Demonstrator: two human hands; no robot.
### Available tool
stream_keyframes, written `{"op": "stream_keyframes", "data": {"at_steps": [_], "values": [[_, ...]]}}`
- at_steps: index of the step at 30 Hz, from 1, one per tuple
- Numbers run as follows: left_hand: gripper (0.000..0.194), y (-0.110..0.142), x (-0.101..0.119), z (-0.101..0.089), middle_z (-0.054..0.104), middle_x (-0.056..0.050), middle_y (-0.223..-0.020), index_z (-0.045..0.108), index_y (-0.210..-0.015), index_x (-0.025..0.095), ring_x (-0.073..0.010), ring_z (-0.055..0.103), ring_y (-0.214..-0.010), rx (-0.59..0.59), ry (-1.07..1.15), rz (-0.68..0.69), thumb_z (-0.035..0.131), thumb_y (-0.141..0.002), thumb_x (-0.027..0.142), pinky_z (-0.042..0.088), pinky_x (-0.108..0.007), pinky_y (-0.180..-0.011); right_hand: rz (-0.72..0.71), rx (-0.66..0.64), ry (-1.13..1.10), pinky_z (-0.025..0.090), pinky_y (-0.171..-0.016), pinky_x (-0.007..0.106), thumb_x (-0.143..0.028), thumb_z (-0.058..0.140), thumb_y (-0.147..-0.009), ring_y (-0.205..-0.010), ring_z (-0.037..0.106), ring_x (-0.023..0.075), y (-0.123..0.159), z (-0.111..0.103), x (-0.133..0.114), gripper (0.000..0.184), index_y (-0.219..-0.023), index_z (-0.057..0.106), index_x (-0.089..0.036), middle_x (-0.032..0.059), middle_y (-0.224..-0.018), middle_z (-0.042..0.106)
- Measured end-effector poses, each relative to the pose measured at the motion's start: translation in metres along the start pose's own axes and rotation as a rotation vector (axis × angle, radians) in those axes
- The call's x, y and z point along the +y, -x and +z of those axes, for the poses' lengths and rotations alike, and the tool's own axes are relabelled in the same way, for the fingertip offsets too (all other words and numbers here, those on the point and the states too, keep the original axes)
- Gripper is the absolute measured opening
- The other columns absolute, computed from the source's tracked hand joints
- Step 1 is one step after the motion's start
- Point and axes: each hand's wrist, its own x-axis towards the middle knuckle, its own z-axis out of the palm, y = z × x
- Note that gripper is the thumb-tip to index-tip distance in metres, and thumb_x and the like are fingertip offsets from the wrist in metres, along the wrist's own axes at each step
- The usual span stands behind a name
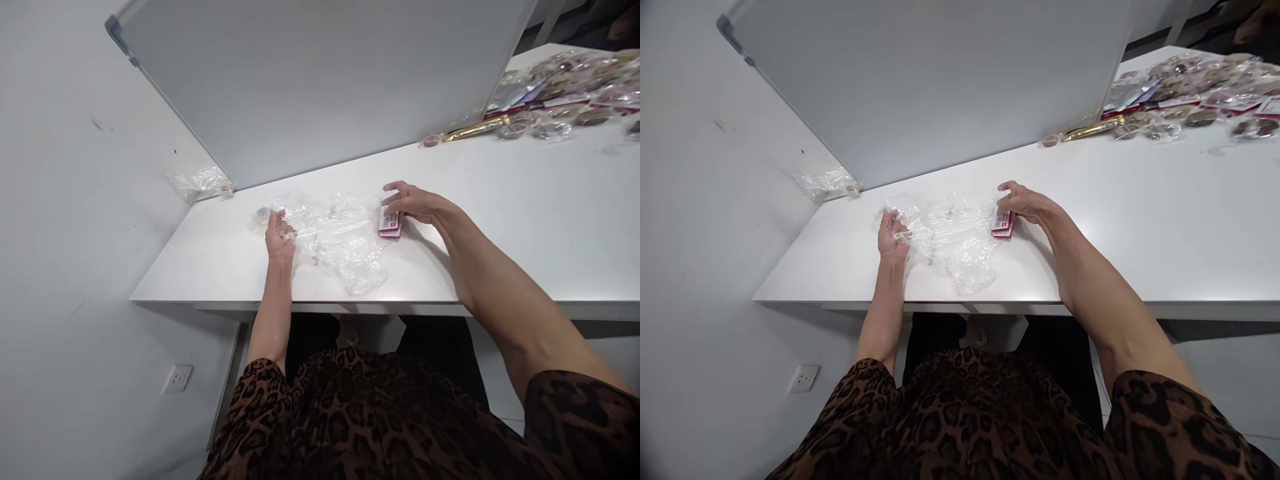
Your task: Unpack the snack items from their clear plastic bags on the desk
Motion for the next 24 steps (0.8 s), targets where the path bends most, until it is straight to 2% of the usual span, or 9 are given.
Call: {"op": "stream_keyframes", "data": {"at_steps": [5, 8, 10, 13, 14, 16, 18, 20, 24], "values": [[0.036, 0.015, -0.019, -0.004, 0.027, 0.011, -0.049, 0.066, -0.079, 0.018, -0.0030, 0.023, -0.038, 0.078, -0.134, 0.130, 0.068, -0.106, 0.042, 0.022, -0.016, -0.040, -0.242, 0.257, 0.361, 0.056, -0.102, 0.059, -0.009, 0.082, -0.062, -0.113, 0.063, 0.0362, -0.001, -0.009, -0.004, 0.050, -0.107, 0.068, -0.023, 0.0115, -0.114, 0.068], [0.027, 0.026, -0.025, -0.011, 0.031, 0.011, -0.054, 0.067, -0.086, 0.018, -0.0027, 0.027, -0.042, 0.118, -0.209, 0.183, 0.068, -0.105, 0.038, 0.023, -0.015, -0.042, -0.396, 0.230, 0.413, 0.054, -0.107, 0.061, -0.028, 0.083, -0.078, -0.114, 0.063, 0.0348, 0.009, -0.013, -0.006, 0.037, -0.112, 0.071, -0.025, 0.0120, -0.116, 0.070], [0.016, 0.039, -0.029, -0.021, 0.048, 0.007, -0.065, 0.070, -0.102, 0.020, -0.0041, 0.044, -0.051, 0.152, -0.295, 0.233, 0.070, -0.104, 0.037, 0.033, -0.014, -0.048, -0.408, 0.161, 0.491, 0.053, -0.107, 0.064, -0.044, 0.085, -0.081, -0.118, 0.062, 0.0375, 0.019, -0.011, -0.002, 0.041, -0.115, 0.073, -0.025, 0.0134, -0.116, 0.071], [0.045, 0.069, -0.035, -0.036, 0.069, -0.006, -0.121, 0.061, -0.138, 0.030, -0.0167, 0.071, -0.109, 0.207, -0.520, 0.444, 0.077, -0.097, 0.041, 0.058, -0.023, -0.083, -0.354, 0.125, 0.721, 0.046, -0.113, 0.072, -0.055, 0.091, -0.073, -0.132, 0.054, 0.0473, 0.032, -0.001, 0.009, 0.060, -0.121, 0.072, -0.024, 0.0176, -0.127, 0.067], [0.059, 0.081, -0.037, -0.039, 0.063, -0.010, -0.143, 0.055, -0.148, 0.033, -0.0228, 0.064, -0.134, 0.212, -0.620, 0.553, 0.079, -0.095, 0.041, 0.058, -0.031, -0.102, -0.340, 0.119, 0.787, 0.044, -0.115, 0.073, -0.054, 0.091, -0.073, -0.137, 0.051, 0.0496, 0.035, 0.002, 0.013, 0.064, -0.125, 0.070, -0.024, 0.0187, -0.134, 0.065], [0.076, 0.105, -0.044, -0.040, 0.042, -0.012, -0.169, 0.047, -0.158, 0.034, -0.0317, 0.035, -0.164, 0.191, -0.834, 0.761, 0.083, -0.091, 0.042, 0.040, -0.047, -0.130, -0.310, 0.088, 0.889, 0.042, -0.117, 0.072, -0.043, 0.087, -0.077, -0.140, 0.048, 0.0509, 0.039, 0.010, 0.018, 0.064, -0.133, 0.065, -0.024, 0.0199, -0.147, 0.059], [0.077, 0.122, -0.051, -0.033, 0.036, -0.012, -0.174, 0.054, -0.155, 0.033, -0.0371, 0.016, -0.171, 0.096, -1.059, 0.868, 0.086, -0.086, 0.045, 0.021, -0.058, -0.139, -0.255, 0.056, 0.970, 0.043, -0.117, 0.068, -0.029, 0.079, -0.081, -0.141, 0.050, 0.0493, 0.043, 0.015, 0.019, 0.063, -0.140, 0.060, -0.020, 0.0214, -0.156, 0.053], [0.066, 0.129, -0.059, -0.020, 0.041, -0.010, -0.173, 0.063, -0.148, 0.034, -0.0399, 0.011, -0.172, -0.094, -1.303, 0.846, 0.084, -0.088, 0.049, 0.010, -0.064, -0.139, -0.189, 0.046, 1.023, 0.045, -0.117, 0.062, -0.020, 0.071, -0.082, -0.141, 0.051, 0.0468, 0.047, 0.016, 0.016, 0.065, -0.145, 0.054, -0.016, 0.0235, -0.160, 0.048], [0.064, 0.118, -0.070, -0.001, 0.038, -0.010, -0.178, 0.058, -0.158, 0.033, -0.0420, 0.013, -0.172, -0.453, -1.742, 0.512, 0.058, -0.102, 0.066, 0.007, -0.073, -0.135, -0.096, 0.075, 1.030, 0.045, -0.114, 0.053, -0.018, 0.065, -0.082, -0.139, 0.050, 0.0423, 0.060, 0.008, 0.008, 0.065, -0.145, 0.049, -0.014, 0.0246, -0.156, 0.048]]}}
